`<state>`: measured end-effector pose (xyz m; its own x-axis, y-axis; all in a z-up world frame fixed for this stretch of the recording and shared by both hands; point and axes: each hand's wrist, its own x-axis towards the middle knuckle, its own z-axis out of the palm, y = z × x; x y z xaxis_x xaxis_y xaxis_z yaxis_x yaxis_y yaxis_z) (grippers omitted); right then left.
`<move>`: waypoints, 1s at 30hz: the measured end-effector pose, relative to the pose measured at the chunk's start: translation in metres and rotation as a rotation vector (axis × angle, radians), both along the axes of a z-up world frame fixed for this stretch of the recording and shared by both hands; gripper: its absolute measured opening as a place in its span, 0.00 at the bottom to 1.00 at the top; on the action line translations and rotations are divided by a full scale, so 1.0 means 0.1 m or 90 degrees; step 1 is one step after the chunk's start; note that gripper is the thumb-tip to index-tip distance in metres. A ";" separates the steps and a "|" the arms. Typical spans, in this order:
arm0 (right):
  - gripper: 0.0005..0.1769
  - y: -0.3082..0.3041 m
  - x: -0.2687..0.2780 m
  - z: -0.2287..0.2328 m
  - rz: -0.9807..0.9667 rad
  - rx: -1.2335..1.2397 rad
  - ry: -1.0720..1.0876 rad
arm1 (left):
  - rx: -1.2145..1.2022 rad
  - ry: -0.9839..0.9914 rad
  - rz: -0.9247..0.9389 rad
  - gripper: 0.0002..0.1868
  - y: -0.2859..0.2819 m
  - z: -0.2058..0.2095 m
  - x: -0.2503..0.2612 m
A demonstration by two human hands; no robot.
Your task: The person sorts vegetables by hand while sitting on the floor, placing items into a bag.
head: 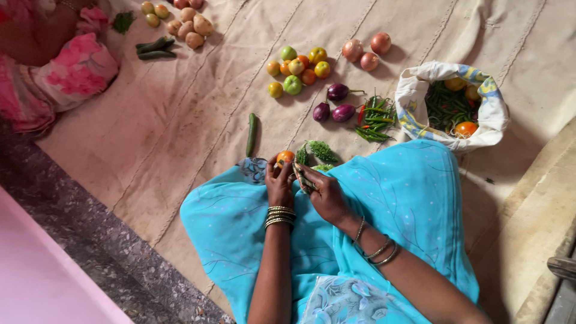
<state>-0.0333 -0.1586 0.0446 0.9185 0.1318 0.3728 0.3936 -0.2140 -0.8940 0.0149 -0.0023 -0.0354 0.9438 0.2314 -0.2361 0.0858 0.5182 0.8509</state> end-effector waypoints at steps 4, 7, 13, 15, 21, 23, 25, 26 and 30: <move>0.29 -0.09 0.21 -0.36 -0.022 0.048 0.000 | 0.085 0.041 0.014 0.23 -0.02 -0.10 0.14; 0.18 -0.25 0.53 -0.71 -0.011 0.372 0.304 | 0.192 0.060 0.002 0.27 -0.08 -0.13 0.43; 0.17 -0.94 0.91 -0.63 -0.282 0.298 0.207 | 0.562 0.072 -0.032 0.33 -0.29 -0.26 1.40; 0.18 -1.01 0.91 -0.57 -0.357 0.124 0.140 | 0.678 0.072 -0.047 0.31 -0.43 -0.33 1.70; 0.23 -0.93 1.02 -0.66 -0.346 0.336 0.293 | 0.828 -0.119 -0.036 0.28 -0.82 -0.30 2.31; 0.21 -0.93 1.04 -0.73 -0.361 0.377 0.329 | 0.871 -0.088 -0.046 0.31 -0.89 -0.24 2.38; 0.19 -0.90 1.07 -0.82 -0.367 0.431 0.346 | 0.910 -0.058 -0.058 0.34 -0.94 -0.20 2.41; 0.17 -0.90 1.08 -0.86 -0.373 0.488 0.359 | 0.937 -0.029 -0.070 0.30 -0.94 -0.20 2.42; 0.11 -0.91 1.07 -0.98 -0.369 0.526 0.374 | 1.010 -0.054 -0.062 0.28 -0.95 -0.23 2.42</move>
<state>0.0739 -0.2499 -0.0534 0.8213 -0.4482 -0.3530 -0.0928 0.5056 -0.8577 0.2565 -0.0972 -0.0580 0.9663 0.1209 0.2272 -0.0101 -0.8642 0.5030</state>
